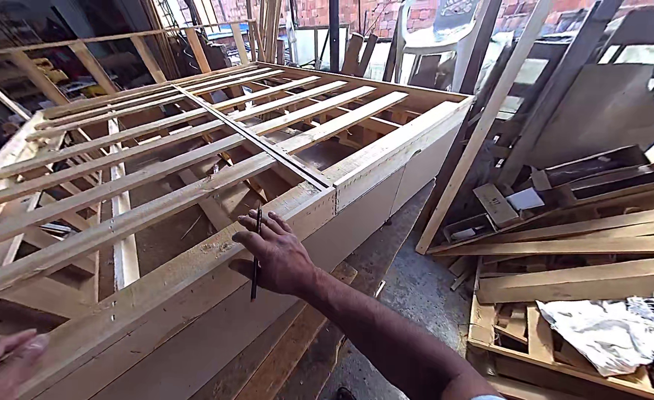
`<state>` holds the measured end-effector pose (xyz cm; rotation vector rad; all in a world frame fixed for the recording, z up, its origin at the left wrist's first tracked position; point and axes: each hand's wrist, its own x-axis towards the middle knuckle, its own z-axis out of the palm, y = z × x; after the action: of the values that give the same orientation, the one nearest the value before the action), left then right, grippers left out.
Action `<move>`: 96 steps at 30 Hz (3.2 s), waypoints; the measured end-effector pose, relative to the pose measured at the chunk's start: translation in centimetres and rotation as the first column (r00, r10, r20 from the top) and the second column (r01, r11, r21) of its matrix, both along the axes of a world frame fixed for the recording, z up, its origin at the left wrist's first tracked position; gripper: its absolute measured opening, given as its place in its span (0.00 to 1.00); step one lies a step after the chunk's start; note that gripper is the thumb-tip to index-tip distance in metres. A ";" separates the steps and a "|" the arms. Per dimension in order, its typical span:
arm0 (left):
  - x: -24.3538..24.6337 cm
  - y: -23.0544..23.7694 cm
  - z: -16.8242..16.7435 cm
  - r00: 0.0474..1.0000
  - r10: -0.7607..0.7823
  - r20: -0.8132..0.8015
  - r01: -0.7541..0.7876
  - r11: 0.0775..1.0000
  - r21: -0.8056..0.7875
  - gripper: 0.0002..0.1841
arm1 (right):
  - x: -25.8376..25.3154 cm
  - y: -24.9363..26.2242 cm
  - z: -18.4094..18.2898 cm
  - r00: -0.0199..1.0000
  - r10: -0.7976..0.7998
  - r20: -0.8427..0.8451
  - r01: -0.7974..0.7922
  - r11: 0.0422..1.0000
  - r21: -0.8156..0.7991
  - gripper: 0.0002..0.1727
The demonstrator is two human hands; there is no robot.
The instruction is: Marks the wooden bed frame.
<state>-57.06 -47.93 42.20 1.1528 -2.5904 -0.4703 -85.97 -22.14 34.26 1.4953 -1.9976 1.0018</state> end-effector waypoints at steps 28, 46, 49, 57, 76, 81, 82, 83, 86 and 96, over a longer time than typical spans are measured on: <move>0.5 -2.5 -2.2 0.982 0.174 0.079 -0.167 0.982 -0.093 0.25 | -2.2 -2.7 -4.9 0.979 -0.112 -0.170 0.079 0.979 -0.190 0.25; 0.4 -2.6 -2.0 0.979 0.180 0.099 -0.174 0.983 -0.065 0.26 | -2.2 -2.6 -4.8 0.975 -0.132 -0.180 0.101 0.980 -0.172 0.27; 0.5 -2.4 -2.3 0.981 0.173 0.086 -0.166 0.983 -0.077 0.27 | -1.9 -2.2 -4.5 0.984 -0.109 -0.140 0.089 0.986 -0.140 0.26; 0.5 -2.5 -1.9 0.982 0.167 0.091 -0.161 0.984 -0.076 0.26 | 6.6 2.1 -4.3 0.956 -0.011 0.292 -0.003 0.999 0.050 0.55; 0.3 -2.6 -1.8 0.983 0.163 0.085 -0.155 0.984 -0.089 0.26 | 10.7 0.6 -8.3 0.967 0.026 0.252 -0.012 0.998 -0.056 0.08; 0.4 -2.9 -1.9 0.984 0.158 0.085 -0.150 0.984 -0.095 0.26 | 9.8 -1.6 -6.7 0.994 0.068 0.089 -0.052 0.985 -0.164 0.06; 0.4 -2.8 -1.9 0.984 0.160 0.083 -0.152 0.984 -0.093 0.26 | 9.6 -1.8 -6.6 0.996 0.073 0.057 -0.062 0.982 -0.177 0.06; 0.4 -2.8 -1.9 0.984 0.162 0.081 -0.154 0.984 -0.091 0.25 | 9.4 -2.0 -6.7 0.997 0.075 0.031 -0.068 0.981 -0.184 0.05; 0.3 -2.8 -1.8 0.983 0.165 0.082 -0.158 0.984 -0.085 0.25 | 9.2 -2.1 -7.2 0.997 0.076 -0.011 -0.077 0.975 -0.207 0.05; 0.3 -3.0 -2.0 0.984 0.162 0.075 -0.154 0.983 -0.094 0.25 | 8.9 -2.5 -8.7 0.997 0.076 -0.026 -0.080 0.961 -0.266 0.05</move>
<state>-56.71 -50.93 40.23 1.3602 -2.5325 -0.2766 -77.07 -24.68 25.57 1.4365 -1.7229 1.2334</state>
